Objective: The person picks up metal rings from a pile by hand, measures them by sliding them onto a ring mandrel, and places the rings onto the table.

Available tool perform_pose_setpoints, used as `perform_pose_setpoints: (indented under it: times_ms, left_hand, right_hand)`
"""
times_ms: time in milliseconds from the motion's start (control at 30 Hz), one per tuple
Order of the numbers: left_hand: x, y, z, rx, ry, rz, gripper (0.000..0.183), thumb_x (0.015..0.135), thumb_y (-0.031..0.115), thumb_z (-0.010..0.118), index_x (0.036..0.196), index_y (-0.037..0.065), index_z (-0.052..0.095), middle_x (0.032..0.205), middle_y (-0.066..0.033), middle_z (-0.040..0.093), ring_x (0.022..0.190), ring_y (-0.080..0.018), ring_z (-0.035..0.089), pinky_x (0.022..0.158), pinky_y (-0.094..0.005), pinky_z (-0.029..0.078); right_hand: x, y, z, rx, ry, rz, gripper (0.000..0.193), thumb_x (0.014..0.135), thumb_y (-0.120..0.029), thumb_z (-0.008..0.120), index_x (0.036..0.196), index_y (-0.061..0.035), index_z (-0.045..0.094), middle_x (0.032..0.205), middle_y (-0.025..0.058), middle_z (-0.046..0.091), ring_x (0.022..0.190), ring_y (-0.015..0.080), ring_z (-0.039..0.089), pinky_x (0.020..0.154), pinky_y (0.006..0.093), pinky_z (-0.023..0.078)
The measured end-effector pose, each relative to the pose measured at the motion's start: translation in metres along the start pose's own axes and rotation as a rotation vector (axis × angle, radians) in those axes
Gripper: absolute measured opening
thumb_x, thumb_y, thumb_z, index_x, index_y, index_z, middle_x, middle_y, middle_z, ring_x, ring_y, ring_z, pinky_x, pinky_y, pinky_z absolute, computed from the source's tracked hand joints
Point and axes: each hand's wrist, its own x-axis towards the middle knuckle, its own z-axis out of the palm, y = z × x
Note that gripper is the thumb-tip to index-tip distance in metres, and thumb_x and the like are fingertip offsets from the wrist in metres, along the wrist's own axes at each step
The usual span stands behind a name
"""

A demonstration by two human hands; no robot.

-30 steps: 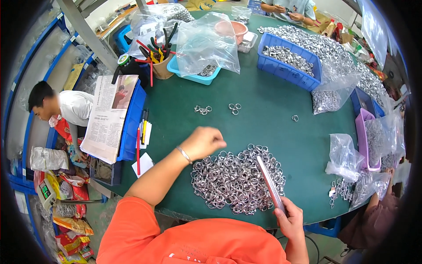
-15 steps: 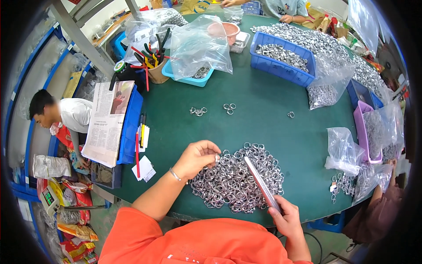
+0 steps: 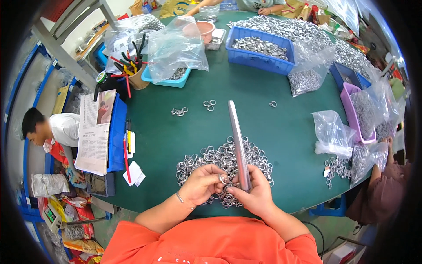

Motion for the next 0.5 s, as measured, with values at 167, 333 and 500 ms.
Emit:
perform_pose_setpoints:
  times_ms: [167,333,500]
  left_hand:
    - [-0.007,-0.005,0.009,0.116,0.026,0.044,0.012,0.082,0.003,0.054,0.093,-0.001,0.058,0.077,-0.008,0.06,0.064,-0.0134,0.058,0.058,-0.0247,0.048]
    - [-0.009,0.003,0.008,0.125,-0.071,0.056,0.019,0.085,0.006,0.053,0.1,-0.003,0.058,0.081,-0.0091,0.061,0.068,-0.0138,0.059,0.062,-0.0258,0.05]
    - [-0.006,0.001,0.003,0.092,-0.044,0.045,0.02,0.084,0.005,0.055,0.102,-0.002,0.057,0.084,-0.0094,0.061,0.072,-0.0148,0.061,0.065,-0.0263,0.052]
  right_hand:
    - [0.002,-0.007,0.001,0.159,-0.072,0.039,0.048,0.076,-0.001,0.065,0.115,0.0024,0.037,0.083,0.0068,0.058,0.078,0.011,0.058,0.067,0.0245,0.049]
    - [-0.002,0.007,-0.001,0.01,-0.007,-0.105,0.048,0.074,-0.003,0.067,0.114,0.0013,0.04,0.084,0.007,0.059,0.077,0.0113,0.058,0.066,0.0256,0.049]
    - [-0.003,0.011,0.001,-0.032,0.042,-0.152,0.048,0.073,-0.002,0.068,0.113,0.0012,0.041,0.084,0.0066,0.059,0.077,0.0112,0.058,0.067,0.0254,0.048]
